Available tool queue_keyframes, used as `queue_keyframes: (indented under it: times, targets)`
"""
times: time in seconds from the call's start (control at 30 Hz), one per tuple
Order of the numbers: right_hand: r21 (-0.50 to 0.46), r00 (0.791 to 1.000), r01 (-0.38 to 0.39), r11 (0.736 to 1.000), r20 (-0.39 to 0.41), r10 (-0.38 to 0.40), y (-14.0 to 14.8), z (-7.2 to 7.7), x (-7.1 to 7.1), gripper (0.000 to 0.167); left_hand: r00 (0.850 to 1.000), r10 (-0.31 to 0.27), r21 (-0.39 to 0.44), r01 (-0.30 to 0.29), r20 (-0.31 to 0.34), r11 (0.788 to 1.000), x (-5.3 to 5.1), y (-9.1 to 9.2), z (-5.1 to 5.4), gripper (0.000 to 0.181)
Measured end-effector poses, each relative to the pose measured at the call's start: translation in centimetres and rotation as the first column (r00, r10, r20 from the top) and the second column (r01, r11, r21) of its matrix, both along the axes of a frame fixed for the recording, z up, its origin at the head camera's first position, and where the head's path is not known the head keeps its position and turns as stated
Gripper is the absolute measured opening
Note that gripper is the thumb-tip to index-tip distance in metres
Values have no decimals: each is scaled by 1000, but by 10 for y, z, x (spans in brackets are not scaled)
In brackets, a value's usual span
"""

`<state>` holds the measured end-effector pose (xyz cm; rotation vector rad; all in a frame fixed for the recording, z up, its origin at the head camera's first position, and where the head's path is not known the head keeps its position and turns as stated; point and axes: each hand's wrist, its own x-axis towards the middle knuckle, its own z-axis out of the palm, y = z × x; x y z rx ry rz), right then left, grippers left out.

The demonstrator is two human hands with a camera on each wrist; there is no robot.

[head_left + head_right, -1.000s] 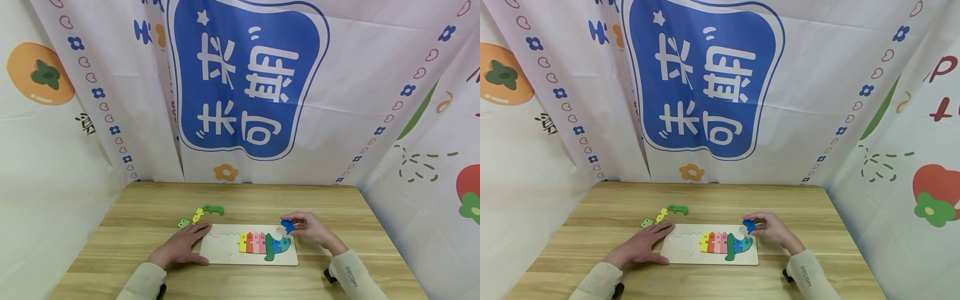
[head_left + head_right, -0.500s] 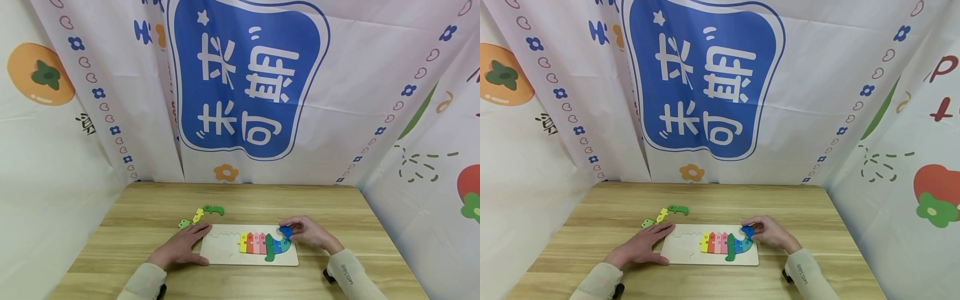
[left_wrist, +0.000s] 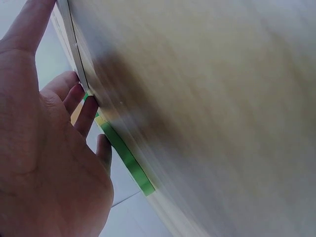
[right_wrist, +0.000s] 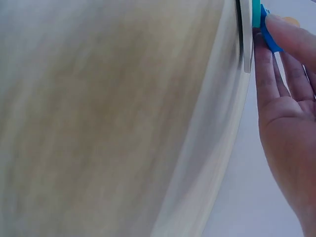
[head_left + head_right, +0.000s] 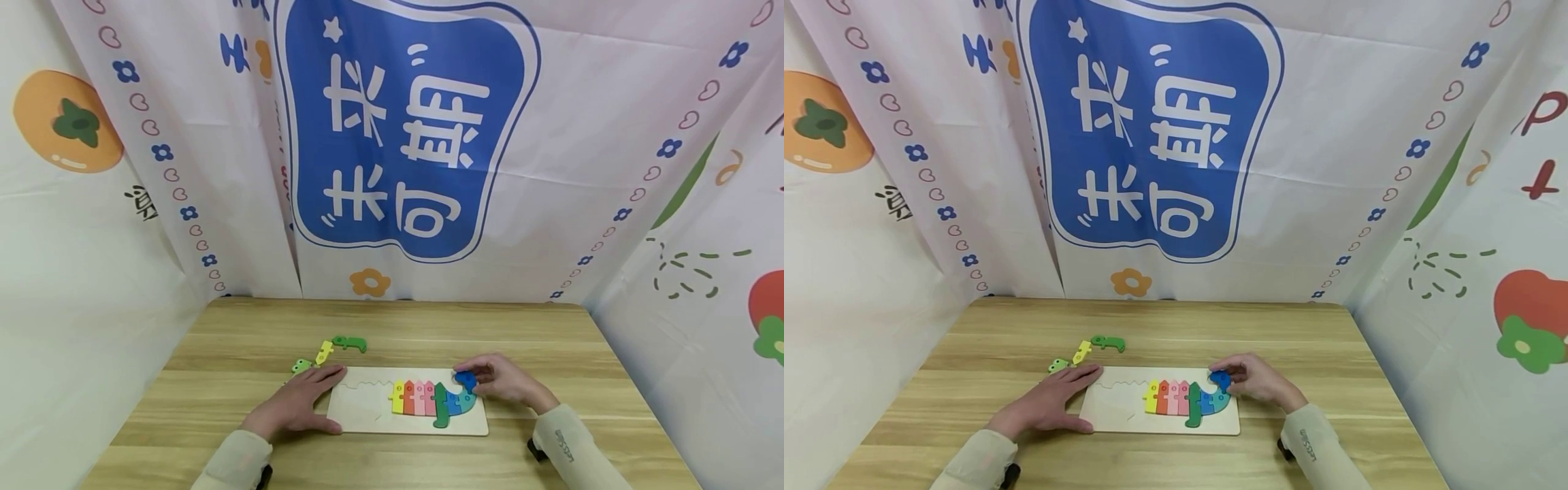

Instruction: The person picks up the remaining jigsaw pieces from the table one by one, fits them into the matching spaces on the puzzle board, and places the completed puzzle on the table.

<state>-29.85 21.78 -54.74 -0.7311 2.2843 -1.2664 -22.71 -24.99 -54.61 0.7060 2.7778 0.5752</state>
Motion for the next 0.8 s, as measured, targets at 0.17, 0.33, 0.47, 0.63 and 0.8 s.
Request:
queue_keyframes:
  times: [0.17,0.33,0.47,0.63,0.8]
  targets:
    - [24,1000,3,1000,-19,-3,-1,-1,-1,43,1000,-8,-1,8,-19,1000,1,0,0,108]
    - [46,999,20,999,-37,-18,-1,-2,0,44,1000,-4,3,4,7,1000,1,1,1,109]
    - [34,999,21,999,-37,-20,0,-2,0,45,1000,-8,-7,8,5,1000,0,1,2,110]
    - [38,999,31,999,-40,-29,0,-3,-1,47,1000,-9,-11,9,-1,1000,-1,0,1,110]
    - [50,998,46,998,-43,-44,1,-2,-2,48,1000,-7,-10,7,1,1000,-1,1,2,110]
